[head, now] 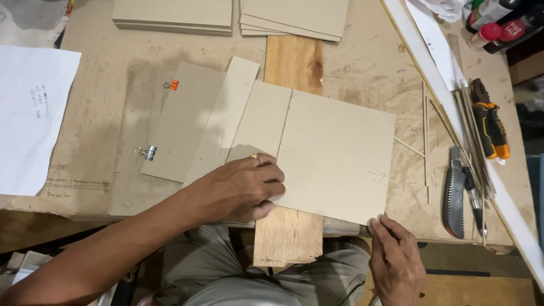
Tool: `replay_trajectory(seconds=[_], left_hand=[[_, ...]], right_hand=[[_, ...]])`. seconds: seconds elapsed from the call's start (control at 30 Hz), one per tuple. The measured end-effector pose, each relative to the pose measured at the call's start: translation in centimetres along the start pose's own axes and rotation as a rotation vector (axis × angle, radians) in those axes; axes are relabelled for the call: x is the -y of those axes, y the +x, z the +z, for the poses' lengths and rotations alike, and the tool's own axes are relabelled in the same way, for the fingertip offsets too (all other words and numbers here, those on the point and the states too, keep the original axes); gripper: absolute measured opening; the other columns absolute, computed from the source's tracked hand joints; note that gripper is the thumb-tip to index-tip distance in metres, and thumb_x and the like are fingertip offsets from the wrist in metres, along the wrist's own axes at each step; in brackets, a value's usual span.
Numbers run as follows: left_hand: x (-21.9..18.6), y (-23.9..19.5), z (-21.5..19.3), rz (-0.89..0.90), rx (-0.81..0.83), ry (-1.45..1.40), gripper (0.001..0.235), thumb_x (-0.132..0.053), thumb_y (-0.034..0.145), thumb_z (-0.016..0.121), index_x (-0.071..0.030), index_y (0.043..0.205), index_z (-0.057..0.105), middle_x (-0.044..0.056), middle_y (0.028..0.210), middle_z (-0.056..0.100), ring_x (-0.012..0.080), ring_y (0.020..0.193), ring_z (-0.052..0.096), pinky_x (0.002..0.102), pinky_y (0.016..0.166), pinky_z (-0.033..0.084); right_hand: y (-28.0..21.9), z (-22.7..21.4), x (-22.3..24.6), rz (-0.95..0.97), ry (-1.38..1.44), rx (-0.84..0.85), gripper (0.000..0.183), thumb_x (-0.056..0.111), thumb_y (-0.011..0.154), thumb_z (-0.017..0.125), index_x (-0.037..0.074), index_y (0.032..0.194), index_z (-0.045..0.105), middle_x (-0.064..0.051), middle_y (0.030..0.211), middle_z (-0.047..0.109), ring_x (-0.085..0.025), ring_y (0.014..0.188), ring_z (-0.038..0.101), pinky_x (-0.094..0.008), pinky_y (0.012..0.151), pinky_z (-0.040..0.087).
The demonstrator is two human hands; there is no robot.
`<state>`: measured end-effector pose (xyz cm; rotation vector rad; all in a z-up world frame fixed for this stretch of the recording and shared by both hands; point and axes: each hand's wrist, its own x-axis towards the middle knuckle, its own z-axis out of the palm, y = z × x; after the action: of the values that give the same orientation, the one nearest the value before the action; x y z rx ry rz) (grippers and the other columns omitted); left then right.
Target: Cutting cardboard sheets using a utility knife and a wooden guide on a workbench.
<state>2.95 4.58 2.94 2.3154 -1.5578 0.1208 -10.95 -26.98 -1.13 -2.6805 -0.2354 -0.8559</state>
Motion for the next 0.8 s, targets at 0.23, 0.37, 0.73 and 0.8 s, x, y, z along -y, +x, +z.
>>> replay_trajectory(seconds=[0.23,0.37,0.73,0.8], left_hand=[[0.0,-0.2,0.3,-0.039,0.081,0.021,0.012,-0.023,0.092,0.066,-0.011,0.093,0.07,0.007,0.106,0.068,0.0296,0.104,0.062,0.04,0.093,0.049],[-0.1,0.3,-0.3,-0.059,0.119,-0.027,0.016,-0.027,0.089,0.071,-0.011,0.091,0.07,0.006,0.106,0.069,0.0296,0.108,0.06,0.041,0.094,0.047],[-0.6,2.2,-0.9,0.017,-0.039,-0.078,0.012,-0.018,0.091,0.068,-0.007,0.097,0.068,0.011,0.1,0.067,0.0326,0.099,0.065,0.042,0.089,0.055],[-0.8,2.2,-0.9,-0.014,-0.011,-0.054,0.014,-0.022,0.092,0.068,-0.009,0.098,0.068,0.01,0.102,0.067,0.0325,0.104,0.065,0.041,0.088,0.055]], right_hand=[[0.0,0.3,-0.3,-0.004,0.059,-0.024,0.019,-0.004,0.093,0.081,0.002,0.11,0.076,-0.02,0.113,0.073,-0.024,0.098,0.072,-0.033,0.09,0.061],[0.6,-0.3,-0.1,-0.021,0.099,-0.055,0.018,-0.002,0.09,0.081,0.0,0.107,0.076,-0.021,0.111,0.073,-0.021,0.091,0.073,-0.03,0.089,0.061],[-0.1,-0.4,-3.1,0.057,0.336,-0.064,0.031,-0.005,0.09,0.076,0.004,0.118,0.068,-0.01,0.106,0.075,-0.029,0.1,0.072,-0.039,0.092,0.061],[-0.2,-0.4,-3.5,0.058,0.359,-0.058,0.032,-0.007,0.09,0.076,0.006,0.119,0.068,-0.01,0.107,0.075,-0.028,0.099,0.072,-0.037,0.09,0.059]])
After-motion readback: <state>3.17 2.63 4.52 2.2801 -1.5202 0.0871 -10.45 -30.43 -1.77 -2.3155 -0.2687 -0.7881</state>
